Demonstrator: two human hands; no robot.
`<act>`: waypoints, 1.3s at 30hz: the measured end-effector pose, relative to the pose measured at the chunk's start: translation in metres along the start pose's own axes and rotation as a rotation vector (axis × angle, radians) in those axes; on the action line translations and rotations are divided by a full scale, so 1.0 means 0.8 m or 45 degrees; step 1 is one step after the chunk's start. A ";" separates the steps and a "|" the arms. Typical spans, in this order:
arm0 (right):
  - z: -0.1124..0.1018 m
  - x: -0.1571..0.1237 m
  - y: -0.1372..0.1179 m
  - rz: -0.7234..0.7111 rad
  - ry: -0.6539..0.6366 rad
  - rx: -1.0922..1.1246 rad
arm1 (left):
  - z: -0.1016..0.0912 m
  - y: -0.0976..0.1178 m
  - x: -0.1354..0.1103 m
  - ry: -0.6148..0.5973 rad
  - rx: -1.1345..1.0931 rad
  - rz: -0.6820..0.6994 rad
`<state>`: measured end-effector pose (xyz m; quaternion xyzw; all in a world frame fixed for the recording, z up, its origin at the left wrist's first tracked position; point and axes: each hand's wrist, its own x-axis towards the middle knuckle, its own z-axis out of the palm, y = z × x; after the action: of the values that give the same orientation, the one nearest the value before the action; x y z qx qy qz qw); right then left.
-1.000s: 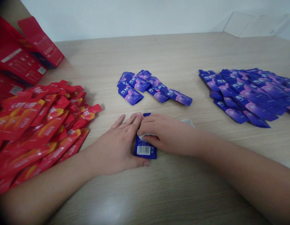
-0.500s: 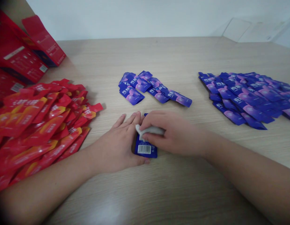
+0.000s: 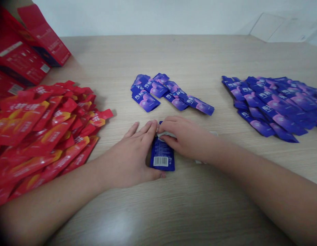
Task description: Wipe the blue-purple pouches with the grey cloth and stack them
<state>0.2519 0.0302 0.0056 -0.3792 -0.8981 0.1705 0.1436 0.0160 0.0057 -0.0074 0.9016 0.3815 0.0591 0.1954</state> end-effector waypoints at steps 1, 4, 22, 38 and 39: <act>0.000 0.002 0.008 0.025 0.033 -0.039 | 0.000 0.000 0.000 0.001 0.004 0.002; -0.002 0.003 0.025 0.114 0.163 -0.144 | 0.000 0.002 0.000 -0.003 0.009 -0.003; 0.002 -0.017 -0.037 -0.027 -0.129 0.217 | 0.000 0.000 -0.001 0.025 -0.013 -0.010; -0.008 -0.008 0.045 0.589 0.392 -0.147 | -0.009 -0.010 -0.005 0.424 -0.529 -0.062; -0.008 -0.009 0.040 0.548 0.329 -0.158 | -0.008 -0.011 -0.004 0.516 -0.663 -0.093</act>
<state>0.2795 0.0466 -0.0029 -0.5882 -0.7797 0.0919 0.1942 0.0058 0.0110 -0.0048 0.7770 0.4169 0.3256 0.3413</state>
